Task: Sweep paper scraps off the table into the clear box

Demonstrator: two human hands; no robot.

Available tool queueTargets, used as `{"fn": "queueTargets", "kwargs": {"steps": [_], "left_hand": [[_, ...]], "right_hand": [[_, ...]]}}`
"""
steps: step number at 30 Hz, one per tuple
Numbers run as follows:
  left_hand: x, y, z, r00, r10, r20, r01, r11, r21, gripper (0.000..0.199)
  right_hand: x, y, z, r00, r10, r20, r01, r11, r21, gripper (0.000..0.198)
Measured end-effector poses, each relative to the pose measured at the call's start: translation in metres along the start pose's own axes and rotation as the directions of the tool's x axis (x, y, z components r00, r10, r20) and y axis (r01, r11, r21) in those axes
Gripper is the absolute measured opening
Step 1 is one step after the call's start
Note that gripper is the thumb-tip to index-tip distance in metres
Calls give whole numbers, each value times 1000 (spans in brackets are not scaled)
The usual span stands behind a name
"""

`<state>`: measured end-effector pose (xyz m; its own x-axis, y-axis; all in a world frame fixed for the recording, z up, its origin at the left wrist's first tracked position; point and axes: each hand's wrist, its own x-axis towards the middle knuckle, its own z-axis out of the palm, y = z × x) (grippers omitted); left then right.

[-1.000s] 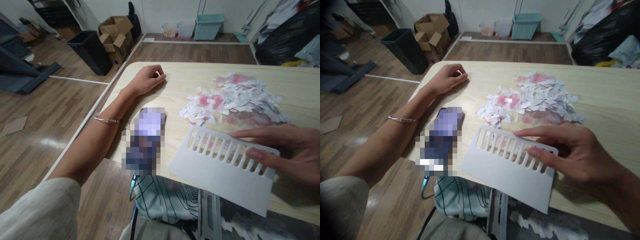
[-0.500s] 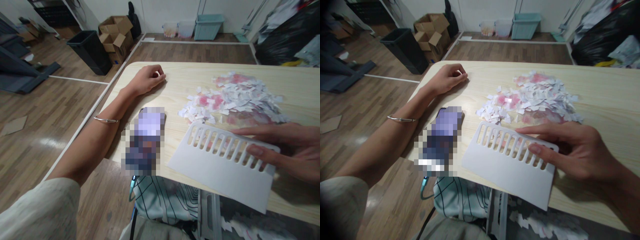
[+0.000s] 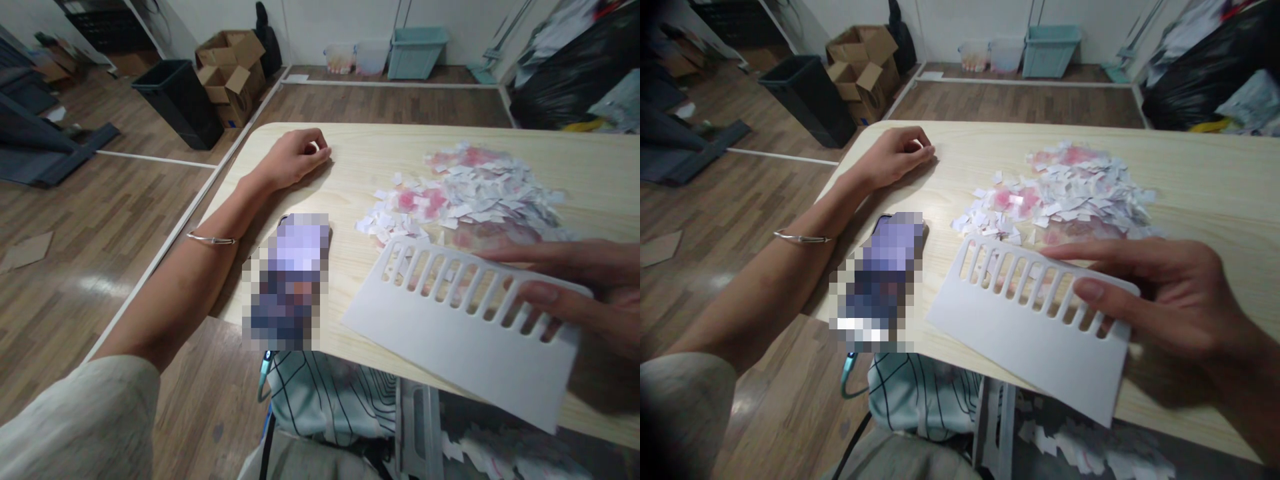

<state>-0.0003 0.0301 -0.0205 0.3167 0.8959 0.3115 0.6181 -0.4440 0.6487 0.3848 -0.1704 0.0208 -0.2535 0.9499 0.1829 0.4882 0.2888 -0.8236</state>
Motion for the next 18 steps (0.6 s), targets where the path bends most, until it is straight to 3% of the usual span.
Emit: {"fn": "queueTargets", "kwargs": {"steps": [3,9,16,18], "left_hand": [[0,1,0,1000,-6,9,6,1000,2,6],[0,2,0,1000,-25,10,25,999,-20,11],[0,1,1,1000,-28,12,28,999,-24,11],[0,0,1,1000,-22,11,22,1000,-22,12]], "right_hand": [[-3,-1,1,997,44,-69,-44,999,4,25],[0,5,-3,999,-43,26,43,999,-2,32],[7,0,-3,994,-53,91,49,998,43,27],[8,1,-4,990,-53,131,47,998,49,33]]}}
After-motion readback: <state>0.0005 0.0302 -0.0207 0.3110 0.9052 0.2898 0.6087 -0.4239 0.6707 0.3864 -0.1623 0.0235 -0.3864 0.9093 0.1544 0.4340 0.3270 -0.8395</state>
